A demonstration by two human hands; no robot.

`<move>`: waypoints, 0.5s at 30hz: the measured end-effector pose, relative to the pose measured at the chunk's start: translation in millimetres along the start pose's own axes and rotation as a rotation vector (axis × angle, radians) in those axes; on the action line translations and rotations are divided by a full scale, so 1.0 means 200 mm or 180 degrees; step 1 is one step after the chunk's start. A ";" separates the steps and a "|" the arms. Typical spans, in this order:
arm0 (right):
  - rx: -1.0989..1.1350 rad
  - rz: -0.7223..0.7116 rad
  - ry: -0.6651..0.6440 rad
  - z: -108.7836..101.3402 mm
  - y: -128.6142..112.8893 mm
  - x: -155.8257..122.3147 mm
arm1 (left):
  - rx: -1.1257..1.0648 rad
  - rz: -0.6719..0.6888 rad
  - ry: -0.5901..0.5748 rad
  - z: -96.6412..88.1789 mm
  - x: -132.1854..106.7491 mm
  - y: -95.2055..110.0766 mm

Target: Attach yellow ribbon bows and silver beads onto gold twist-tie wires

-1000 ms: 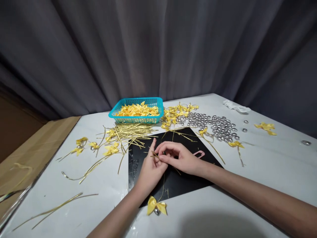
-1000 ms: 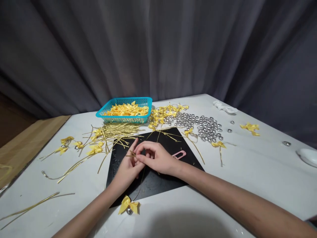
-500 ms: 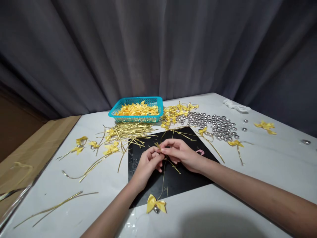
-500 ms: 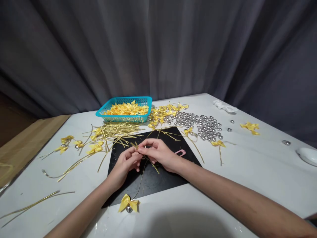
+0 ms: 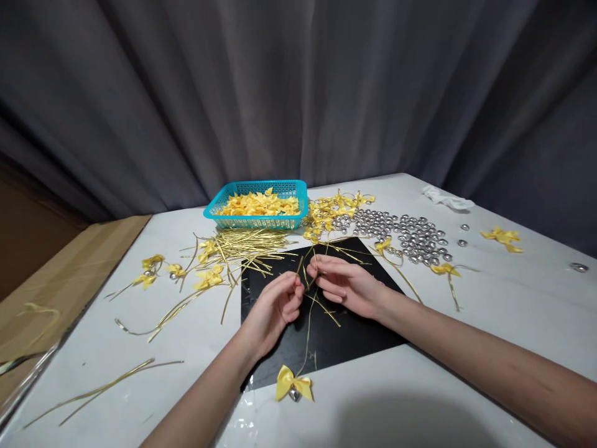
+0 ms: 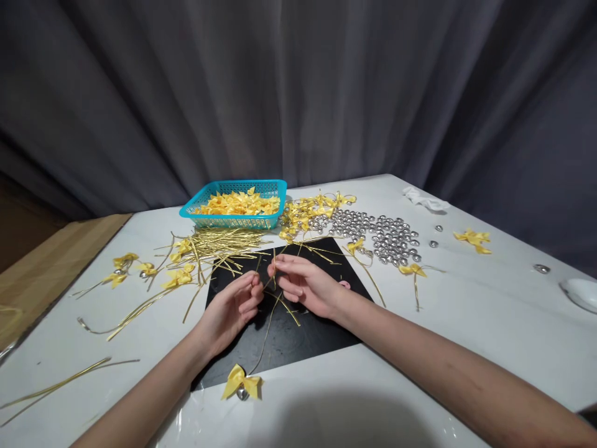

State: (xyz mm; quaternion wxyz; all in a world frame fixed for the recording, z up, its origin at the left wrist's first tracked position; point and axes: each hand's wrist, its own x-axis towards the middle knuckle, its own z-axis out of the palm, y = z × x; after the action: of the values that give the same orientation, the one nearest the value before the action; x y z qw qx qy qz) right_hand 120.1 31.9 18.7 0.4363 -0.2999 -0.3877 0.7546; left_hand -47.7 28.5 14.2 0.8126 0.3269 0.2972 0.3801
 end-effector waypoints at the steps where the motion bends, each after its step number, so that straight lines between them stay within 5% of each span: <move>1: 0.0051 0.0063 -0.0065 0.00 0.00 0.00 | -0.0039 -0.0029 -0.0015 0.00 0.00 0.00; 7: 0.0161 0.0314 -0.0354 0.01 0.01 -0.02 | -0.0168 -0.0035 0.0004 -0.01 0.02 -0.02; 15: 0.0003 0.0425 -0.0159 0.02 0.02 0.00 | -0.0112 0.0125 0.0206 -0.01 0.01 0.00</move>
State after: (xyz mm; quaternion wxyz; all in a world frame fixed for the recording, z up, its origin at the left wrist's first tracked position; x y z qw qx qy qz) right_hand 115.4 28.9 18.6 0.3752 -0.3060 -0.3772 0.7895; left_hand -47.7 31.2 11.4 0.8006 0.3059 0.3101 0.4116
